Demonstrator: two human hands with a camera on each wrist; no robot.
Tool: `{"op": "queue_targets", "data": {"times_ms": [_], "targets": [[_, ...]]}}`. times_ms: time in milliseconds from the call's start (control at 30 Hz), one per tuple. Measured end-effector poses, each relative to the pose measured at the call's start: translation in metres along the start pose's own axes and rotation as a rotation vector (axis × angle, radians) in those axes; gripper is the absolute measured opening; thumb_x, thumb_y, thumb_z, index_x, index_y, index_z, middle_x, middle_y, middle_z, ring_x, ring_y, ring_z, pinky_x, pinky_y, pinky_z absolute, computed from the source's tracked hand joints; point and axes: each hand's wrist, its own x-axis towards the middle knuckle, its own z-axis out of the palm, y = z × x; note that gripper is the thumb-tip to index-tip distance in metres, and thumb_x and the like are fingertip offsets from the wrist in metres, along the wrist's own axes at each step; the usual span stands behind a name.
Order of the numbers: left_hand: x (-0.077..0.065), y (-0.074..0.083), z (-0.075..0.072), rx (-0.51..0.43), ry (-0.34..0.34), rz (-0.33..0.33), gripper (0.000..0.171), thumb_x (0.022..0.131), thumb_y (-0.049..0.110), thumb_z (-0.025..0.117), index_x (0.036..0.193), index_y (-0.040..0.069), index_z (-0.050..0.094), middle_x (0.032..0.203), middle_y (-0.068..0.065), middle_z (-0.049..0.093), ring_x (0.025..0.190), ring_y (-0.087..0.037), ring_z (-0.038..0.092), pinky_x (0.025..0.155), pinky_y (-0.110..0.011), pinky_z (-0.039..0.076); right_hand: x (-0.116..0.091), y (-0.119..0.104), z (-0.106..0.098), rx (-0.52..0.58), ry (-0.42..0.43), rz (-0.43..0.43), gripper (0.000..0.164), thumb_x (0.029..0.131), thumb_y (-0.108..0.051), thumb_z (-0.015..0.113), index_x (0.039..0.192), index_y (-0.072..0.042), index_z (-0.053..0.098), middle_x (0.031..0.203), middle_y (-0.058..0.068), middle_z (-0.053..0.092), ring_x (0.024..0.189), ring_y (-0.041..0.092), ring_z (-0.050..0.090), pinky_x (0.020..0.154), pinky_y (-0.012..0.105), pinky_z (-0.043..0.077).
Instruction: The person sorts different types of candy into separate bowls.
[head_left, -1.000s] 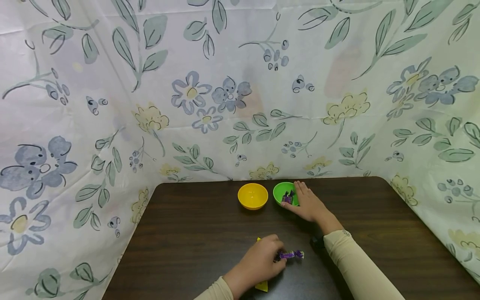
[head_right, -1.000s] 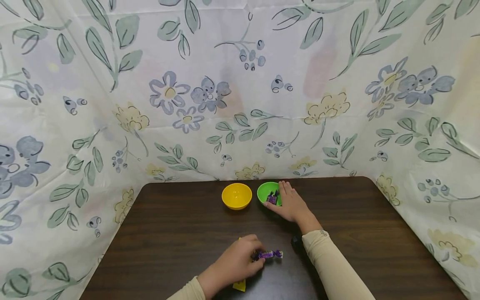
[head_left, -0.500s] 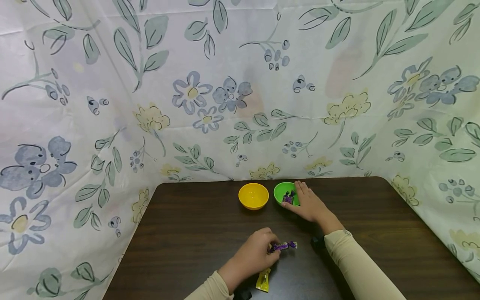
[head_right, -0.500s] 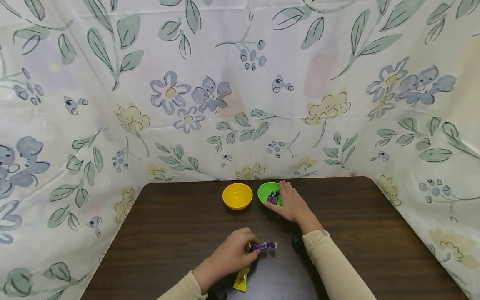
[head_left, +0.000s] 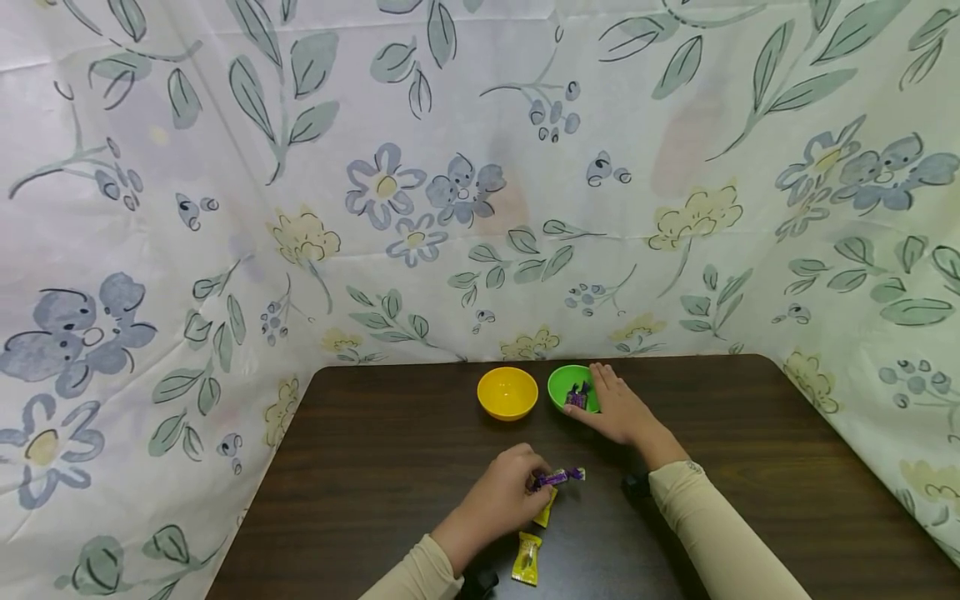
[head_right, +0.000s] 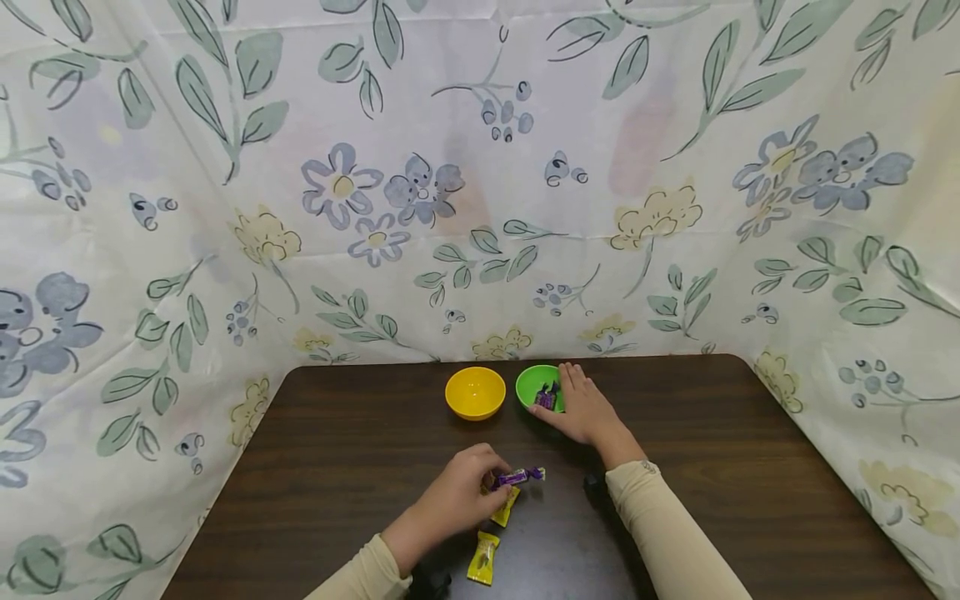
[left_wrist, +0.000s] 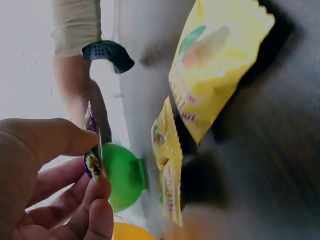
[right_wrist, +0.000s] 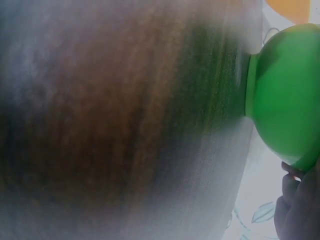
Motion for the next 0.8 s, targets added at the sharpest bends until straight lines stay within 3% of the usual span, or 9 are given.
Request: {"op": "queue_targets", "data": {"times_ms": [500,800], "targets": [[0.013,-0.005,-0.019,0.002,0.04,-0.082,0.015,0.095,0.015,0.079,0.108,0.007,0.078,0.095,-0.001,0.065,0.079,-0.007,0.055,0.07,-0.016,0.05,-0.001,-0.001,-0.001,0.003,0.023,-0.003,0.114,0.097,-0.078,0.05,0.166,0.008,0.019,0.173,0.031,0.021,0.161,0.049,0.02,0.13,0.062,0.021],[0.029,-0.016,-0.025,0.016,0.152,-0.042,0.013,0.095,0.014,0.08,0.105,0.006,0.078,0.093,-0.006,0.067,0.08,-0.013,0.057,0.072,-0.019,0.051,-0.002,-0.002,-0.001,0.013,0.038,-0.015,0.112,0.098,-0.074,0.053,0.165,0.009,0.02,0.172,0.032,0.022,0.161,0.05,0.02,0.129,0.063,0.022]]}}
